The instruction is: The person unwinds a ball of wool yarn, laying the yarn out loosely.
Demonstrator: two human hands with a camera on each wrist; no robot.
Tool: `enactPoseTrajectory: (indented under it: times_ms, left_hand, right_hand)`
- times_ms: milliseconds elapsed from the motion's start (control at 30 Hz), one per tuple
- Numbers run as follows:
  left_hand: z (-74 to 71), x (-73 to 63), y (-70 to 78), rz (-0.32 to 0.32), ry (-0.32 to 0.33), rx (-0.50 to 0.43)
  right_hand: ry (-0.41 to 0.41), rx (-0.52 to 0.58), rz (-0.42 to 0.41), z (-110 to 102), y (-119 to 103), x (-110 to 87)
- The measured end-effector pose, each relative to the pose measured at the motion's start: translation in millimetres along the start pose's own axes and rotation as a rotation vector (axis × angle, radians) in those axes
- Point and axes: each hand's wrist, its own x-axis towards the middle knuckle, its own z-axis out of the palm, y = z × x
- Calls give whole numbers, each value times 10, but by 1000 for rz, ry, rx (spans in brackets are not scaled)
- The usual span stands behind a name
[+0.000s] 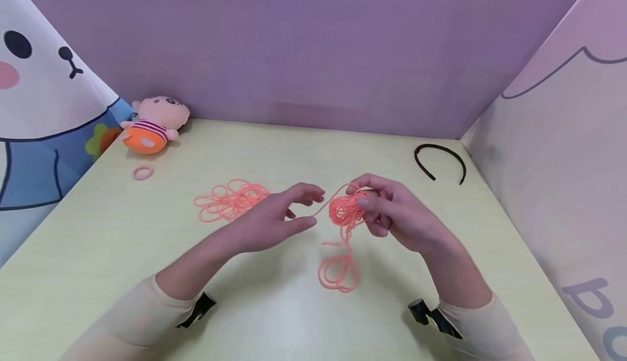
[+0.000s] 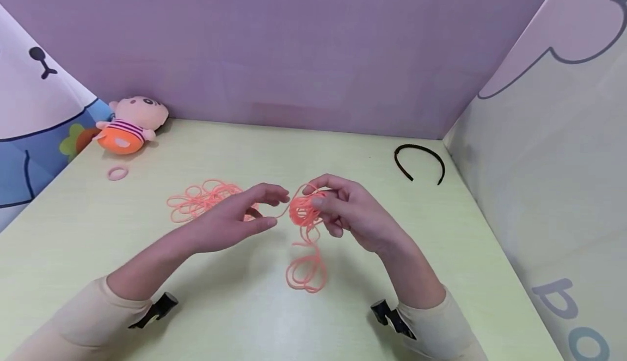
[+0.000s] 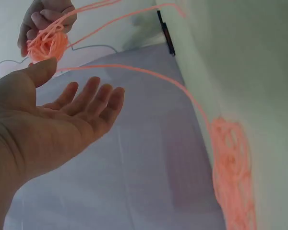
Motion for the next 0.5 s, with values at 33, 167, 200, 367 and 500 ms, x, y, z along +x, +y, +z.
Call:
enactPoseTrajectory:
  times_ms: [33,167,200,367,500]
  left_hand:
    - [20,3,0,-11,-17,-36]
    - [29,1,19,-51,-36,-148]
    - [14,0,23,-61,-20,-165]
    - [-121,-15,21,-79,125,-220]
    - [-241,-43,24,-76,185,-292]
  right_hand:
    - [-18,-2,1,6,8,8]
    - [-95,-39,12,25,39,33]
    - [-106,-57,20,31,42,35]
    - [-84,-154,86,56,44,32]
    - [-36,-216,124,51,56,30]
